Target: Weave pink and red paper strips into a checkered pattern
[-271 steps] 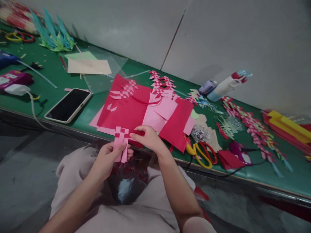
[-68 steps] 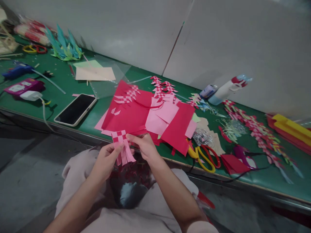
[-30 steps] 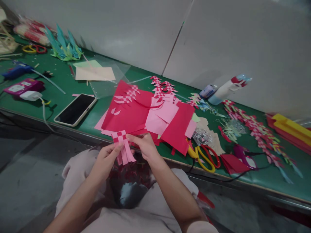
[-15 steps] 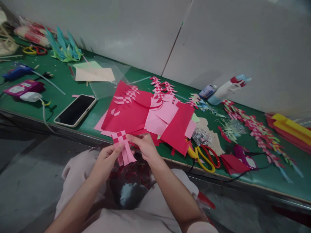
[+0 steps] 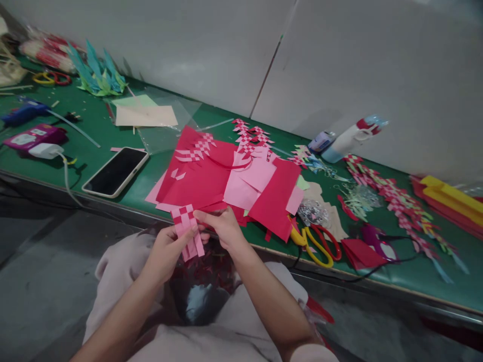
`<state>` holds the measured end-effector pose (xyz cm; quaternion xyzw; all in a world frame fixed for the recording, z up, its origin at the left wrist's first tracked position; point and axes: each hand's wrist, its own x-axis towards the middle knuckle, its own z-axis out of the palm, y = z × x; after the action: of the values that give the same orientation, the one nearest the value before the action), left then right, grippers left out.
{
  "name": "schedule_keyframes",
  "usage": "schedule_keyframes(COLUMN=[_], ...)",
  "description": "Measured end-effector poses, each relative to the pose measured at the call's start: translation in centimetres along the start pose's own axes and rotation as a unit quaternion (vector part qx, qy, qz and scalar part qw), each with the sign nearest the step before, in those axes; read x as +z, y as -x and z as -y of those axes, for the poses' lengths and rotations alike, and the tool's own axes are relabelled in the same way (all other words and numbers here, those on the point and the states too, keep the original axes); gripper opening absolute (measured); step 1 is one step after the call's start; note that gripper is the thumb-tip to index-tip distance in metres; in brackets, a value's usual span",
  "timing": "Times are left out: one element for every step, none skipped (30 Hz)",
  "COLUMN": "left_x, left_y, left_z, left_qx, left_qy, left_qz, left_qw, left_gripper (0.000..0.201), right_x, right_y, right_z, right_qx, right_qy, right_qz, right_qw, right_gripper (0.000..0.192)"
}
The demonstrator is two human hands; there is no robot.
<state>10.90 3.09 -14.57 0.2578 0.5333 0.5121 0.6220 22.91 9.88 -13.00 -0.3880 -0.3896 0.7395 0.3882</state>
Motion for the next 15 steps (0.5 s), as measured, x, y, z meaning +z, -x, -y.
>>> schedule_keyframes(left_x=[0.04,0.08,0.1,0.11,0.12,0.13,0.13,0.12,0.1,0.08,0.05,0.03,0.0,-0.01,0.0], left_y=[0.0,-0.01,-0.01,-0.01,-0.01,-0.01,0.0,0.02,0.03,0.04,0.05,0.06,0.06,0.07,0.08], left_z=[0.01,0.03,0.05,0.07,0.07,0.06,0.05,0.04,0.03,0.04,0.06,0.08,0.11,0.12,0.12], left_qx=[0.001,0.002,0.004,0.005,0.007,0.009,0.011,0.012,0.013,0.014,0.014,0.015,0.015,0.014,0.014], left_qy=[0.001,0.002,0.004,0.006,0.007,0.007,0.007,0.007,0.007,0.007,0.007,0.007,0.008,0.008,0.009], left_qz=[0.001,0.001,0.001,0.0,0.0,0.0,-0.001,-0.001,-0.002,-0.003,-0.004,-0.005,-0.005,-0.004,-0.004], left_qw=[1.0,1.0,1.0,1.0,1.0,1.0,1.0,1.0,1.0,1.0,1.0,1.0,1.0,1.0,1.0], left_gripper=[0.042,0.041,0.041,0.04,0.039,0.039,0.039,0.039,0.039,0.039,0.039,0.039,0.039,0.039,0.039], right_x=[-0.02,-0.04,-0.06,-0.07,-0.08,-0.09,-0.09,-0.09,-0.09,-0.09,-0.1,-0.1,-0.1,-0.11,-0.12], right_y=[-0.02,-0.04,-0.06,-0.08,-0.09,-0.11,-0.13,-0.15,-0.16,-0.18,-0.2,-0.21,-0.22,-0.23,-0.23], right_z=[-0.01,-0.01,-0.02,-0.02,-0.02,-0.03,-0.03,-0.04,-0.04,-0.05,-0.05,-0.05,-0.05,-0.05,-0.05], right_qx=[0.005,0.01,0.012,0.009,0.003,-0.006,-0.013,-0.016,-0.017,-0.016,-0.016,-0.016,-0.018,-0.019,-0.02], right_qy=[-0.003,-0.005,-0.006,-0.004,-0.002,0.0,0.003,0.005,0.006,0.007,0.007,0.007,0.006,0.005,0.004], right_qz=[0.004,0.008,0.009,0.006,0.001,-0.006,-0.011,-0.015,-0.017,-0.018,-0.018,-0.019,-0.019,-0.018,-0.018], right_qw=[1.0,1.0,1.0,1.0,1.0,1.0,1.0,1.0,1.0,1.0,1.0,1.0,1.0,1.0,1.0], right_gripper=[0.029,0.029,0.029,0.028,0.027,0.026,0.025,0.025,0.024,0.024,0.024,0.023,0.023,0.022,0.022])
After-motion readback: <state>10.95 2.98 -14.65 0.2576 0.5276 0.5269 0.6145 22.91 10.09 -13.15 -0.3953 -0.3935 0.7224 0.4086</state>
